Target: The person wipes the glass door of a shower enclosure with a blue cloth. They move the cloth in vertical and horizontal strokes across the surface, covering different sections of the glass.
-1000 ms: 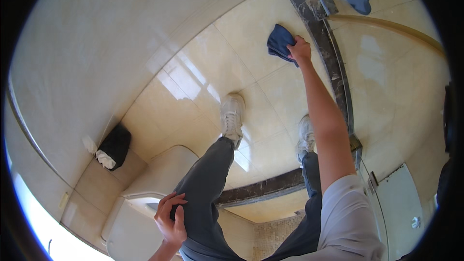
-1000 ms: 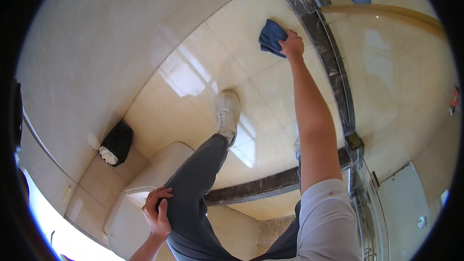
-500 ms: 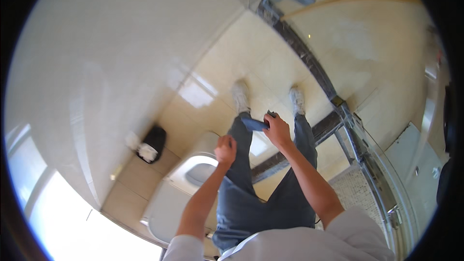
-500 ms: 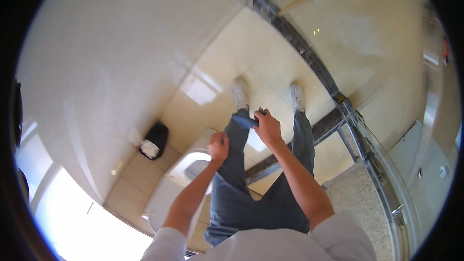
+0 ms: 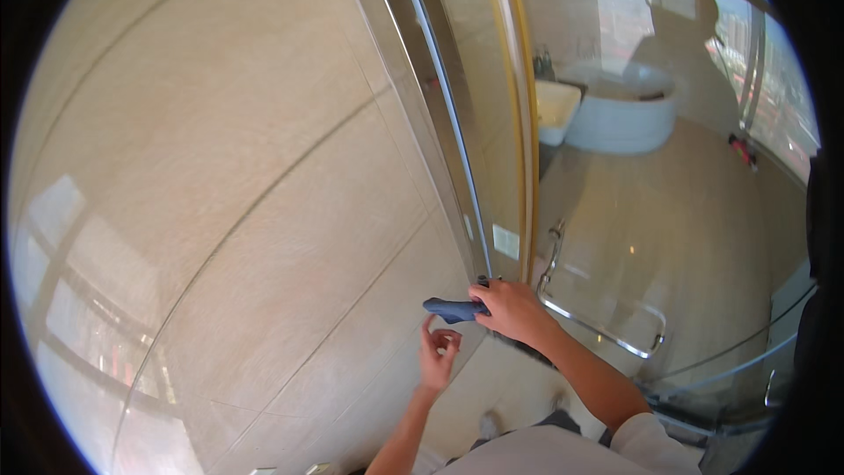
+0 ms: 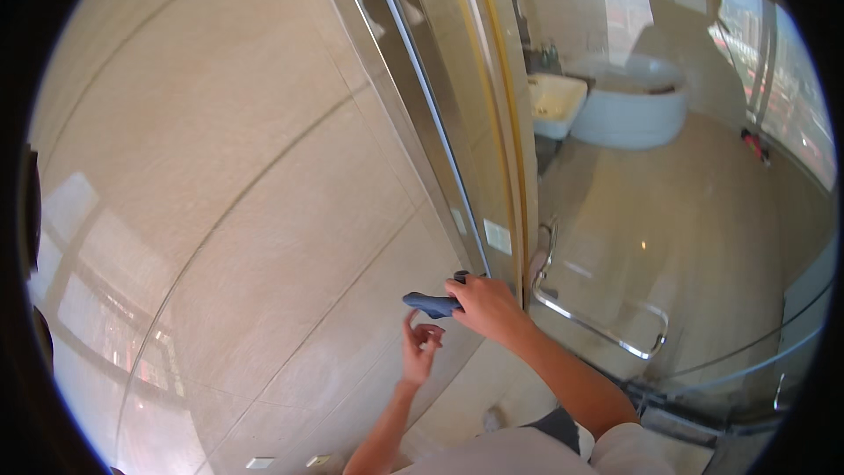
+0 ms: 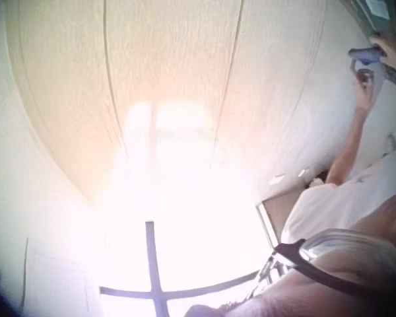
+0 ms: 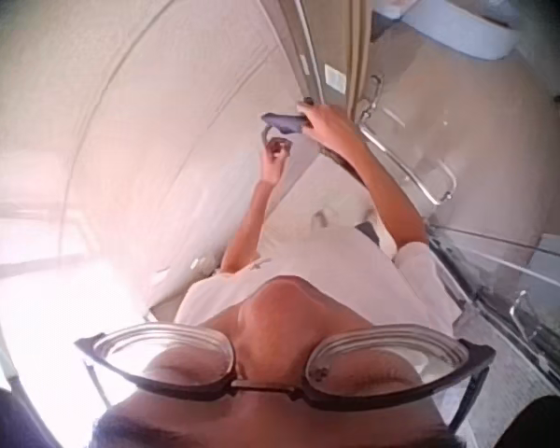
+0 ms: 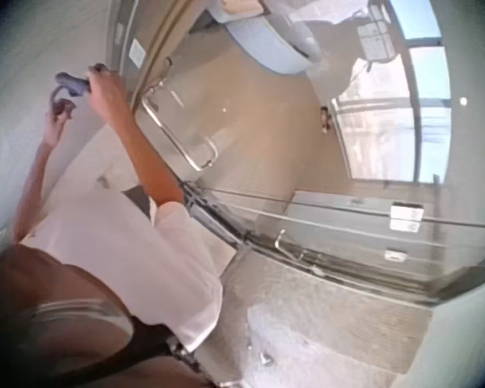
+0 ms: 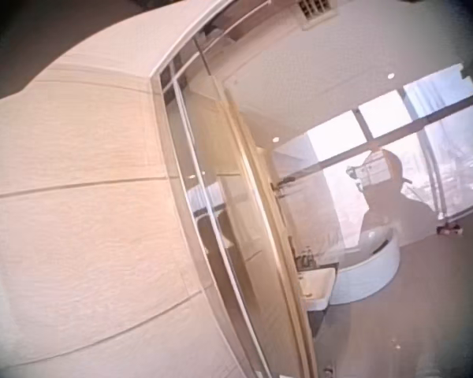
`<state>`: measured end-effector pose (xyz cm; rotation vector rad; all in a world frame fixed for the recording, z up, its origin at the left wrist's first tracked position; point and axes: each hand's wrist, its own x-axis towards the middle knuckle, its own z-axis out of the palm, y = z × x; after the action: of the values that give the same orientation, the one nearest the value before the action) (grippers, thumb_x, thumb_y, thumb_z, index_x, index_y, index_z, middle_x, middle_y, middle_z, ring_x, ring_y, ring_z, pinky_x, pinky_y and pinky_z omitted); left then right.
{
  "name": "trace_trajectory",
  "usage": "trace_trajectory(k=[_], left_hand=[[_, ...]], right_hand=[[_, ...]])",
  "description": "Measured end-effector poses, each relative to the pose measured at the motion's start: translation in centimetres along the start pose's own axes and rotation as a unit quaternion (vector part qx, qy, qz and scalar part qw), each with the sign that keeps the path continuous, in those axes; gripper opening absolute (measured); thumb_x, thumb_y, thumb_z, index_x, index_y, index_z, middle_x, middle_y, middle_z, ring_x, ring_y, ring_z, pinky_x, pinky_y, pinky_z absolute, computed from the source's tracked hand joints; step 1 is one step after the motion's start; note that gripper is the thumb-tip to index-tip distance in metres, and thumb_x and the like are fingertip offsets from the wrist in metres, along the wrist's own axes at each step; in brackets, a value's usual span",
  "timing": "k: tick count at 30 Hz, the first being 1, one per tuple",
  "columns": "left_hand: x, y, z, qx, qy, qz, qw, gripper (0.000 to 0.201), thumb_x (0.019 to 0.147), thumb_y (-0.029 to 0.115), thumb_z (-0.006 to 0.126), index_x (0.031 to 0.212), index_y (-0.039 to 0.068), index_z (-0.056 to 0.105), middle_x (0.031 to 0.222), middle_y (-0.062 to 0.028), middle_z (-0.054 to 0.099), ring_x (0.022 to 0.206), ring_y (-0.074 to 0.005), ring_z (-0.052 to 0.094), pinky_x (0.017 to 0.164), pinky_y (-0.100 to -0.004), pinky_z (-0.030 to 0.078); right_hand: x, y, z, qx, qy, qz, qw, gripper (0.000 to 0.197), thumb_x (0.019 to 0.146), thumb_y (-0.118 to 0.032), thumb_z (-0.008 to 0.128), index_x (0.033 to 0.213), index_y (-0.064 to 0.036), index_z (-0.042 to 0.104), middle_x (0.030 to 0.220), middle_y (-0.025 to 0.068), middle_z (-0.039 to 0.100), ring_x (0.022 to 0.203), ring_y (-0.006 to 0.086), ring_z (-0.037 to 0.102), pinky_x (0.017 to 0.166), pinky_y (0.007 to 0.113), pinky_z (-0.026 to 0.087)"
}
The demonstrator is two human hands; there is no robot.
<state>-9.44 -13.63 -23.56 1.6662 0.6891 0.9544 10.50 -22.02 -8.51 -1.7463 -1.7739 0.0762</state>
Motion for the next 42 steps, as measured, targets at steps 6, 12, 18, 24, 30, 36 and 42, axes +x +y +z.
trace_trajectory(k=[6,12,18,24,30,36,42], left_hand=[[10.3,14.8,1.7,-0.114,0.013,0.054,0.992,0.048,0.091,0.009,0.07,0.132,0.001,0.046,0.071,-0.0067,0.068,0.055,-0.0081,0.057,0.047,-0.0222,0.043],[12.1,19.4,3.5,-0.109,0.051,0.054,0.991,0.011,0.095,0.012,0.066,0.093,0.002,0.063,0.07,-0.0099,0.07,0.042,-0.0105,0.053,0.042,-0.0245,0.041],[12.0,24.2,6.5,-0.095,0.059,0.058,0.992,0.019,0.097,0.015,0.065,0.098,-0.003,0.059,0.08,-0.0139,0.072,0.051,-0.0152,0.064,0.045,-0.0256,0.049],[19.9,27.6,4.4,-0.087,0.145,0.142,0.975,0.021,0.097,0.018,0.065,0.101,-0.002,0.062,0.086,-0.0145,0.073,0.065,-0.0171,0.07,0.055,-0.0279,0.056],[30.5,27.9,3.5,-0.035,0.214,0.28,0.935,0.029,0.097,0.009,0.062,0.119,-0.005,0.05,0.098,-0.0196,0.071,0.086,-0.0221,0.071,0.073,-0.032,0.058],[33.1,22.0,4.5,-0.03,0.174,0.378,0.909,0.064,0.098,0.005,0.057,0.148,0.002,0.017,0.135,-0.0258,0.055,0.123,-0.0302,0.057,0.104,-0.0388,0.045],[30.6,19.4,-0.4,-0.131,0.105,0.4,0.901,0.055,0.097,0.003,0.053,0.145,0.006,0.026,0.138,-0.0276,0.052,0.131,-0.037,0.051,0.112,-0.0475,0.035]], right_hand=[[4.2,-1.5,-10.1,0.003,0.062,-0.117,0.991,0.022,0.081,-0.021,0.075,0.091,-0.0084,0.06,0.076,0.0107,0.066,0.069,0.0319,0.066,0.061,0.042,0.051],[5.6,0.7,-15.1,-0.049,0.063,-0.064,0.995,0.027,0.086,-0.03,0.072,0.091,-0.0066,0.06,0.057,0.0072,0.064,0.053,0.025,0.065,0.057,0.037,0.052],[5.2,0.5,-19.9,0.12,0.012,0.077,0.99,0.023,0.09,-0.02,0.07,0.096,-0.001,0.058,0.06,0.011,0.066,0.05,0.0219,0.065,0.052,0.034,0.051],[12.5,1.0,-18.6,0.144,0.2,-0.017,0.969,0.021,0.086,-0.011,0.071,0.098,0.0013,0.059,0.073,0.0196,0.069,0.071,0.0335,0.07,0.065,0.04,0.055],[24.9,-0.8,-18.7,0.024,0.367,-0.028,0.93,0.032,0.085,-0.005,0.068,0.114,0.0012,0.057,0.083,0.0235,0.069,0.078,0.0402,0.069,0.068,0.044,0.056],[27.6,1.3,-8.5,0.001,0.458,-0.096,0.884,0.064,0.087,-0.012,0.069,0.143,-0.0073,0.038,0.134,0.032,0.045,0.122,0.0472,0.048,0.1,0.051,0.043],[30.3,0.8,-7.7,-0.18,0.461,-0.059,0.867,0.053,0.086,-0.019,0.073,0.136,-0.0231,0.054,0.13,0.0288,0.04,0.11,0.0453,0.046,0.095,0.051,0.042]])
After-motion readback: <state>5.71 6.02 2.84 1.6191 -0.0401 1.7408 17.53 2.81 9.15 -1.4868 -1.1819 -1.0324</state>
